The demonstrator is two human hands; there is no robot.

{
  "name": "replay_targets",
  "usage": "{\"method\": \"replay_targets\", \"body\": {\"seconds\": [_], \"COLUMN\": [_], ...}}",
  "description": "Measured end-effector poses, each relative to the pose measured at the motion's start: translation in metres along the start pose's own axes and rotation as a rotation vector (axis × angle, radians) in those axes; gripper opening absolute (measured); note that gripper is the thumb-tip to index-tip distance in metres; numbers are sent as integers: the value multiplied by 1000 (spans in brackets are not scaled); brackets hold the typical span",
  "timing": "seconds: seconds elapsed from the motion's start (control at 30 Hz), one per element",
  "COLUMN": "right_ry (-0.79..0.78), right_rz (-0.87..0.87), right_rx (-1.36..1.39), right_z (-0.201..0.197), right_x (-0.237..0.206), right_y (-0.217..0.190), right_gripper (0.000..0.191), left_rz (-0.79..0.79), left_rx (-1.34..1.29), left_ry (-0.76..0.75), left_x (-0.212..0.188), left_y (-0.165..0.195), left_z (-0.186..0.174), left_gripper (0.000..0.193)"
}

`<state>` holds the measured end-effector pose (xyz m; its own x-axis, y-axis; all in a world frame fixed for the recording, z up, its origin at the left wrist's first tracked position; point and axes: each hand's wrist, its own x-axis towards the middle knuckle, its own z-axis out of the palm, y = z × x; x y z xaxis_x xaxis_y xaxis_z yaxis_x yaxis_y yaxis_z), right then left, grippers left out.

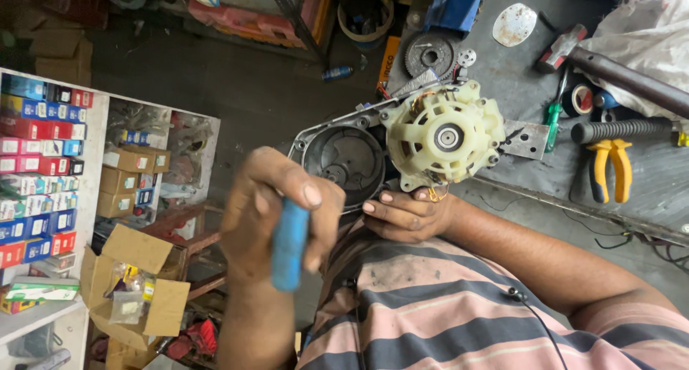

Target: The person works on a small engine assembly clamped at a workshop bench. They pick up and sort small bolts and parts, handle a socket, wipe their hands and parts with a white cloth, then use a screwdriver and a hammer on the engine casing and plastic fan cover.

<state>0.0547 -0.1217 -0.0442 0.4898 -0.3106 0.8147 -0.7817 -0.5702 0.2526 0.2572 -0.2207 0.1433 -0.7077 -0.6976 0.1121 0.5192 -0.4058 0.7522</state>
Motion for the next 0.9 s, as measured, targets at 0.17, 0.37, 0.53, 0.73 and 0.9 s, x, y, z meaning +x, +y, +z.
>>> {"method": "replay_targets", "body": {"seconds": [0.17,0.37,0.53,0.73,0.9], "right_ry": [7,13,27,32,26], "right_rz": [-6,36,17,32,37], "right_rx": [6,-4,-11,-51,-49], "right_z": [-2,0,3,5,4], "right_x": [5,4,0,0,1], "right_y": [1,-3,-4,-5,-5], "right_gripper": [17,18,17,17,18], "left_rz": [348,716,574,17,-230], "left_rx": [409,1177,706,-50,-14], "left_ry": [-42,377,177,-125,-386], "left_x": [0,-21,-8,4,8], "left_y": [-7,-16,-10,21,32], "left_z": [12,23,30,-10,-12], "left_gripper": [59,42,33,28,37]}}
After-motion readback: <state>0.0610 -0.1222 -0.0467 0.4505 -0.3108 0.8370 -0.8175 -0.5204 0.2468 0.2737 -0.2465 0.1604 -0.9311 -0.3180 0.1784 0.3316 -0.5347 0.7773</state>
